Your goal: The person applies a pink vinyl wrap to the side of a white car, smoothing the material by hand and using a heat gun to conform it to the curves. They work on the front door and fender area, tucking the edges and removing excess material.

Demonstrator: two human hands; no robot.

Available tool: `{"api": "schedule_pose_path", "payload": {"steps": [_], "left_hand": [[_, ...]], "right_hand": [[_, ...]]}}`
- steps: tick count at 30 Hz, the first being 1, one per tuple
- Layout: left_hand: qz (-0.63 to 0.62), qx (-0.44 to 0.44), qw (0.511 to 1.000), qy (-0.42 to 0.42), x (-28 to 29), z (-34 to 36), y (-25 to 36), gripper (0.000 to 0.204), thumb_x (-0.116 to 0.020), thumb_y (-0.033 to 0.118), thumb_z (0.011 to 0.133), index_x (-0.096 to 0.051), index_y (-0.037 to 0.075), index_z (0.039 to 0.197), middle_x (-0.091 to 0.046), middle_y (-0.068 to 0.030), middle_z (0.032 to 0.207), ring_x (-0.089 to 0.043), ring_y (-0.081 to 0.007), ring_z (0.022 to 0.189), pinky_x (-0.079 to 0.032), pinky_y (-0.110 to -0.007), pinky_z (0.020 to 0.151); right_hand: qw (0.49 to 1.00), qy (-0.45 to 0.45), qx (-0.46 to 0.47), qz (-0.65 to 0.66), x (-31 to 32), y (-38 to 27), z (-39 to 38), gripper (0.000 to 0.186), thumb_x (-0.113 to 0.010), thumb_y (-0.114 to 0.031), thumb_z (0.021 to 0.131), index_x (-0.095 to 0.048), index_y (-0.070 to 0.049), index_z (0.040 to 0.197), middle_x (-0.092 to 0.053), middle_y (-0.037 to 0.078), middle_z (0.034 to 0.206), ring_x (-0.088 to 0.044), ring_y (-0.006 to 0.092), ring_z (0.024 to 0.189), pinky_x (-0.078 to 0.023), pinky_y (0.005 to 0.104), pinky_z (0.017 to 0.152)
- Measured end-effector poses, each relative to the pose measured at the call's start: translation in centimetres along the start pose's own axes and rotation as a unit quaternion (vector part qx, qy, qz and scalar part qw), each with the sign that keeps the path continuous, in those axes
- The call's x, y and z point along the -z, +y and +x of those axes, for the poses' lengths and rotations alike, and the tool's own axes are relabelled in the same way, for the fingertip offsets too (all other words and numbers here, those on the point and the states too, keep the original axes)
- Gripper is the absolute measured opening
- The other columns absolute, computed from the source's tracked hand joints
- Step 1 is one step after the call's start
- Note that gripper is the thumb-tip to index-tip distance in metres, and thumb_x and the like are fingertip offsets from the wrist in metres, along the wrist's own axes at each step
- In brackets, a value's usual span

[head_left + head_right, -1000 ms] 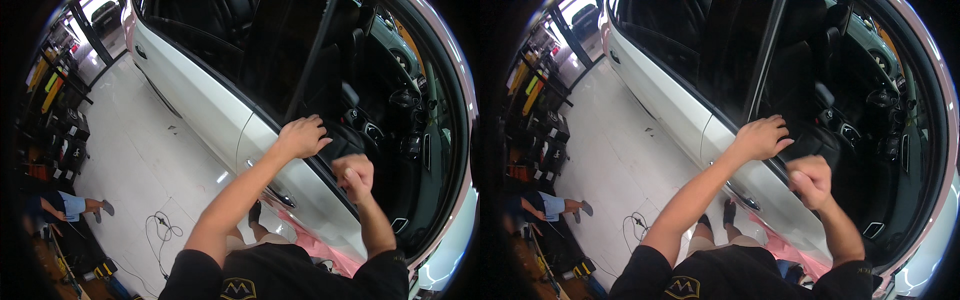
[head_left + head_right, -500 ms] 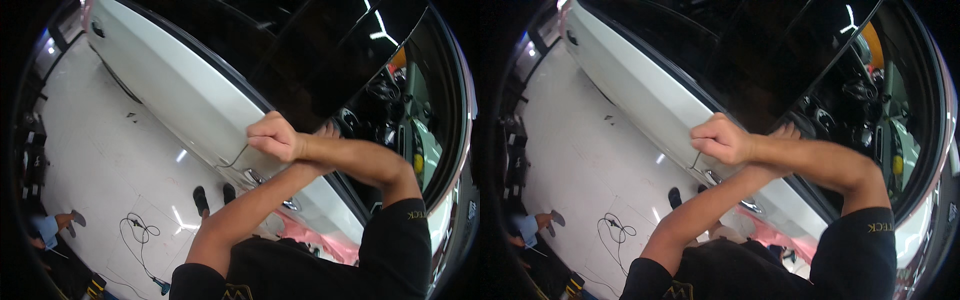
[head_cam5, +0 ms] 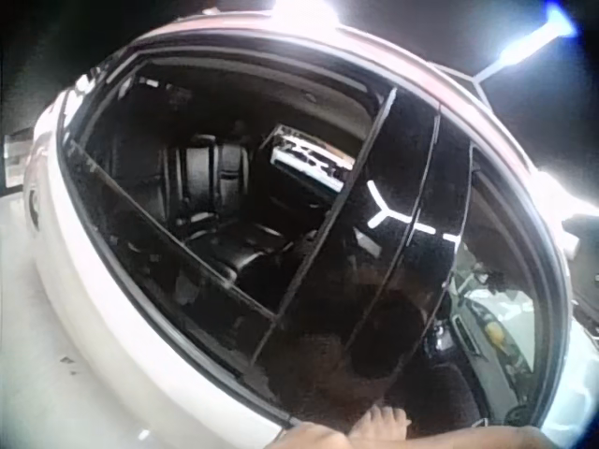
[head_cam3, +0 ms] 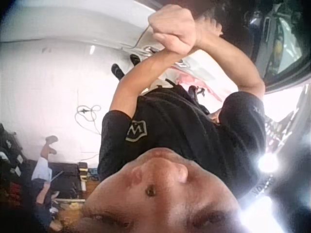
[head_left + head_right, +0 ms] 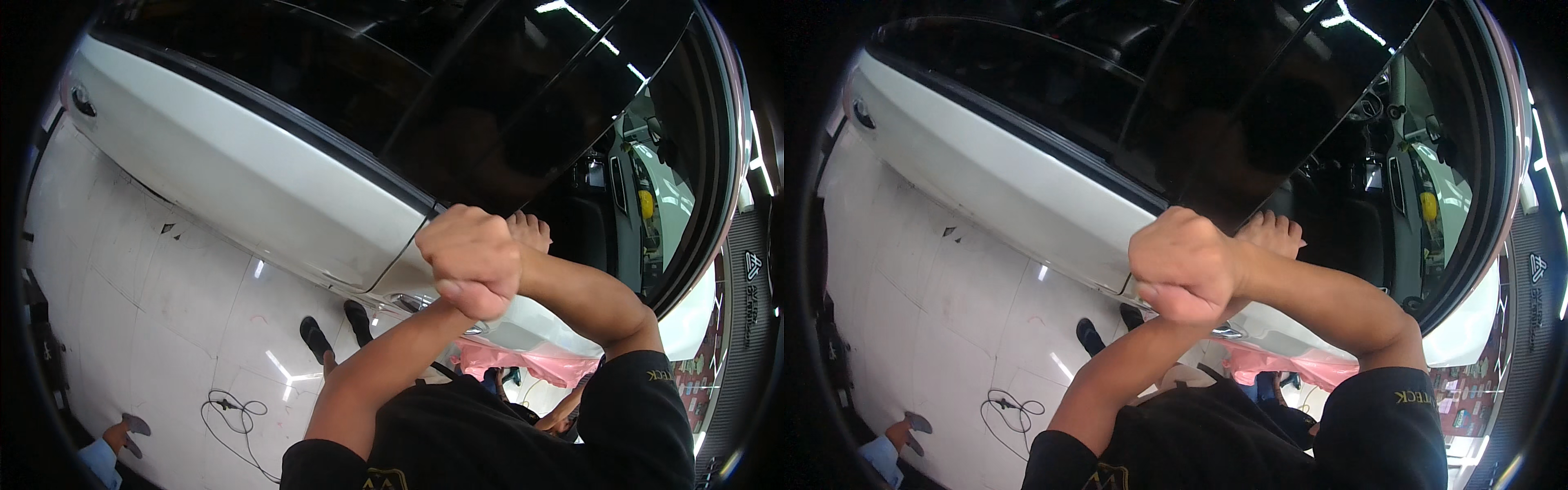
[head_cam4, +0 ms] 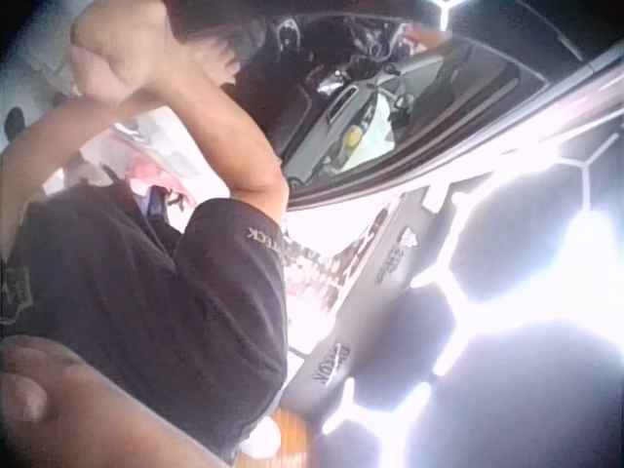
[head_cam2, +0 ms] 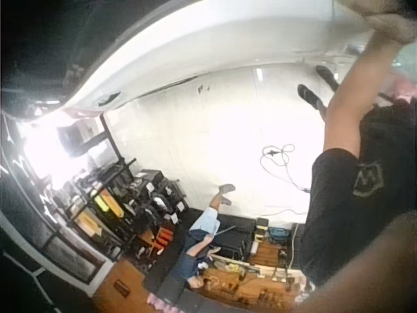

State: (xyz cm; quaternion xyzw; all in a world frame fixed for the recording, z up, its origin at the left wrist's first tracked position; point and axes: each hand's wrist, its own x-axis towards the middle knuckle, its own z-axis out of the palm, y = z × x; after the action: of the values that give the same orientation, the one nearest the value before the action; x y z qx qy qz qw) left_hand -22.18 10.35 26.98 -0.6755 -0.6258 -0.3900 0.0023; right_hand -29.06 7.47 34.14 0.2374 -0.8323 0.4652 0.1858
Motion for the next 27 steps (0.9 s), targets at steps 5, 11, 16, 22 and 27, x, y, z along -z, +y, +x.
{"api": "schedule_pose_path", "payload": {"steps": [5, 11, 16, 22, 27], "left_hand": [[-0.008, -0.035, 0.999, -0.02, 0.3, -0.6, 0.7, 0.032, -0.061, 0.035, 0.093, -0.066, 0.004, 0.097, -0.068, -0.0127, 0.092, -0.065, -0.027, 0.095, -0.05, -0.038, 0.086], [0.034, -0.016, 0.999, 0.001, -0.7, -0.4, 0.6, 0.032, -0.058, 0.032, 0.095, -0.066, 0.002, 0.098, -0.067, -0.0139, 0.093, -0.065, -0.0306, 0.097, -0.05, -0.04, 0.093], [-0.053, -0.043, 0.997, -0.033, 1.2, -0.6, 0.5, 0.03, -0.058, 0.032, 0.095, -0.065, 0.003, 0.094, -0.066, -0.0154, 0.094, -0.065, -0.029, 0.094, -0.051, -0.039, 0.084], [-0.013, 0.005, 1.0, -0.009, 3.9, -0.5, -0.7, 0.028, -0.059, 0.027, 0.096, -0.066, 0.001, 0.091, -0.066, -0.0169, 0.094, -0.064, -0.0317, 0.099, -0.049, -0.042, 0.094], [-0.125, -0.083, 0.983, 0.103, 6.1, -2.6, 3.6, 0.014, -0.062, 0.014, 0.093, -0.066, 0.001, 0.094, -0.066, -0.0142, 0.096, -0.064, -0.0328, 0.095, -0.049, -0.042, 0.092]], "right_hand": [[0.992, -0.047, -0.114, -0.016, -1.2, 2.4, -1.7, 0.025, -0.052, -0.003, 0.083, -0.044, -0.001, 0.059, -0.037, 0.012, 0.053, -0.044, 0.0292, 0.045, -0.035, 0.0393, 0.045], [0.988, -0.121, -0.029, -0.093, 0.9, 1.8, -0.2, 0.023, -0.054, -0.004, 0.077, -0.041, -0.004, 0.058, -0.04, 0.012, 0.055, -0.046, 0.0303, 0.047, -0.038, 0.0398, 0.046], [0.988, -0.036, -0.093, -0.114, -0.6, 1.2, -2.2, 0.022, -0.054, -0.004, 0.076, -0.043, -0.004, 0.057, -0.037, 0.011, 0.056, -0.042, 0.03, 0.046, -0.034, 0.0402, 0.044], [0.998, -0.049, -0.029, 0.028, -10.9, -9.1, -4.4, 0.01, -0.059, -0.004, 0.075, -0.053, -0.003, 0.068, -0.048, 0.012, 0.06, -0.053, 0.0331, 0.057, -0.041, 0.0414, 0.052], [0.957, 0.219, -0.189, -0.015, -13.0, -15.7, -13.2, 0.016, -0.057, -0.001, 0.081, -0.051, -0.003, 0.066, -0.045, 0.01, 0.06, -0.047, 0.0316, 0.052, -0.038, 0.0417, 0.05]]}}
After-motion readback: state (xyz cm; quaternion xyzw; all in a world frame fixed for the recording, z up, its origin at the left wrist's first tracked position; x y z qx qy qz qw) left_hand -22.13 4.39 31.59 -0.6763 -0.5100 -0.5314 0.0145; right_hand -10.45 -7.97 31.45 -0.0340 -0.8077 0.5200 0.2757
